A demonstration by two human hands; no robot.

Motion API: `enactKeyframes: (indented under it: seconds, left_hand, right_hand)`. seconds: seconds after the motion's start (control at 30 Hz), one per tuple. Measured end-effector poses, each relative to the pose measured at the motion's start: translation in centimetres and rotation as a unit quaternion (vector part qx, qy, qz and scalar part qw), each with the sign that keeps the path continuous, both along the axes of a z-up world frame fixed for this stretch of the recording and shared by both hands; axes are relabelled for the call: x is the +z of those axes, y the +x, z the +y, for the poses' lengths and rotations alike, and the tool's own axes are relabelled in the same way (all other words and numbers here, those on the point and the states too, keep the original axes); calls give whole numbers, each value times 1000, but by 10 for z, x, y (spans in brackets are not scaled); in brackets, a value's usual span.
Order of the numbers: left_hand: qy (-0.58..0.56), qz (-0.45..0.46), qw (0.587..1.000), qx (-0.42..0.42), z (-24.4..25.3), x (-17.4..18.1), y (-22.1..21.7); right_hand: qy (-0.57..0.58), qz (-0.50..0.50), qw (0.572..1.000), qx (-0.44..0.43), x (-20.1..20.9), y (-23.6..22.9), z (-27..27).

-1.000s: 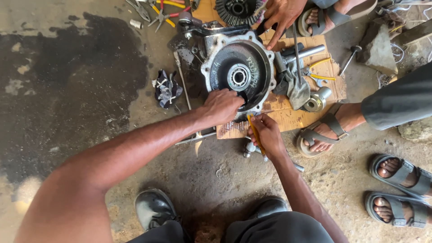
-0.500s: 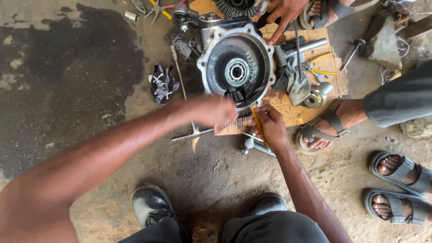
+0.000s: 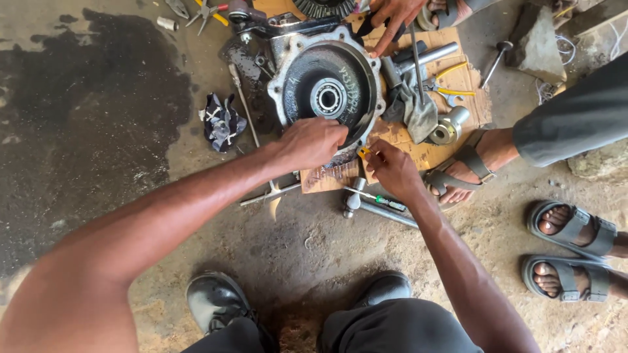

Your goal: Cleaning and assembling a vehicle differential housing and gears.

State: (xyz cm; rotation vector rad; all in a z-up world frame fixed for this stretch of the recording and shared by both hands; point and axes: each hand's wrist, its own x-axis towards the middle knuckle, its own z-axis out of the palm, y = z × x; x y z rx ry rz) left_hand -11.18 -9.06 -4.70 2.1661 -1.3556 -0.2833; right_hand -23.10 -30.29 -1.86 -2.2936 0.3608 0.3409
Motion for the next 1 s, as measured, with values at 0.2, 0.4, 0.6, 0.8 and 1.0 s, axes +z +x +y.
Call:
enactKeyframes:
  seconds: [0.2, 0.4, 0.6, 0.8, 1.0]
  left_hand:
    - [57, 19, 998, 8, -14, -2, -8]
    - [61, 53, 997, 17, -11, 4, -4]
    - [33, 54, 998, 24, -10, -1, -5]
    - [47, 70, 996, 31, -10, 2, -3]
    - [81, 96, 992, 34, -14, 10, 0]
  right_hand:
    - [-158, 54, 981, 103, 38, 16, 7]
    - [-197, 23, 966, 165, 33, 21, 5]
    - [-199, -39, 955, 215, 34, 25, 10]
    - [-205, -36, 950, 232, 29, 32, -6]
    - [-212, -29, 947, 242, 30, 33, 0]
